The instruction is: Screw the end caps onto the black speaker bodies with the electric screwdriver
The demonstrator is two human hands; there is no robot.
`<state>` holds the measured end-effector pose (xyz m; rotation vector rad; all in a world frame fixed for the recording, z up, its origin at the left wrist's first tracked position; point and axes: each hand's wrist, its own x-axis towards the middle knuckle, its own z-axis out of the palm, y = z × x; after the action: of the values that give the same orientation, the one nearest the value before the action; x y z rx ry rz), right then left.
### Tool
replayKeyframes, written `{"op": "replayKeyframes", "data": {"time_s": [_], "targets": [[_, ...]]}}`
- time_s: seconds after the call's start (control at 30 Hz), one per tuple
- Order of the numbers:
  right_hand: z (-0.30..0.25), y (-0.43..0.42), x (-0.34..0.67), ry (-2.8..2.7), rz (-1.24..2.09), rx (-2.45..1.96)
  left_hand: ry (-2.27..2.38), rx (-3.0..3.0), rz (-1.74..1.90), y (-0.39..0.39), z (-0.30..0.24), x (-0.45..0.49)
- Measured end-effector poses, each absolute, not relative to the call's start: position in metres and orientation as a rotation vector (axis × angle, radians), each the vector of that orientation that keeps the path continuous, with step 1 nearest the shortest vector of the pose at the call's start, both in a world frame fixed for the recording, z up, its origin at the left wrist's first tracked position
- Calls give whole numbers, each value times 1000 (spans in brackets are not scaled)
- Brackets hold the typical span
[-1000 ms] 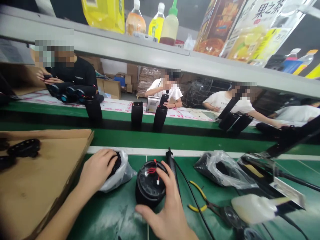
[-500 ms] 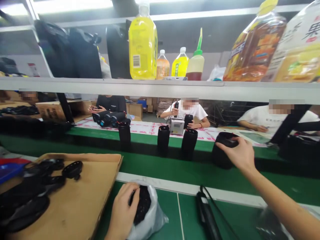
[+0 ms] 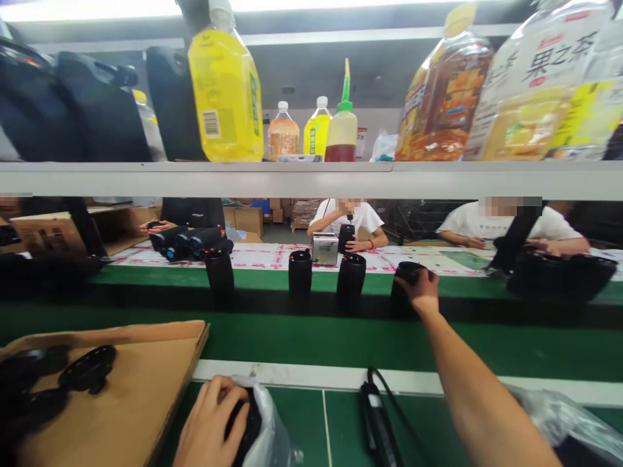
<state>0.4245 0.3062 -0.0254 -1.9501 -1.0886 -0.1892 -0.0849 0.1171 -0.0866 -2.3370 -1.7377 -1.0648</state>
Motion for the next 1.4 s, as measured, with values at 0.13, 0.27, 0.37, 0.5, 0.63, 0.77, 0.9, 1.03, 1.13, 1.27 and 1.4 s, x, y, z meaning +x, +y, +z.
{"op": "replayKeyframes", "data": {"time_s": [0.13,0.27,0.37,0.5,0.63,0.77,0.9,1.03,1.13,1.27,1.4], "targets": [[-25,309,439,-1141,-235,-2003,-1700,-2390,-1034,122,-93,-91],[-7,307,432,-1173,-400,-1966,-1720,-2363,-1034,124,-96,-92],[8,317,405,-1301,-454,-1899,-1729,-2393,-979,124,-93,-93],[5,347,357,-1563,-276,-1869,-1772,-2376,-923,122,-88,-92],[-10,369,329,-1550,-24,-1969,-1810,-2351,-869,118,-84,-87],[-15,368,325,-1493,87,-2018,-1863,-2337,-828,113,-80,-84],[-20,341,325,-1442,74,-2024,-1921,-2334,-816,113,-74,-81],[-29,298,312,-1410,13,-1961,-1931,-2341,-802,115,-69,-79],[-20,272,294,-1438,-1,-1901,-1910,-2349,-789,115,-66,-79],[16,240,266,-1618,62,-1777,-1881,-2368,-768,112,-62,-80],[34,182,236,-1862,204,-1607,-1867,-2419,-739,109,-59,-82]]}}
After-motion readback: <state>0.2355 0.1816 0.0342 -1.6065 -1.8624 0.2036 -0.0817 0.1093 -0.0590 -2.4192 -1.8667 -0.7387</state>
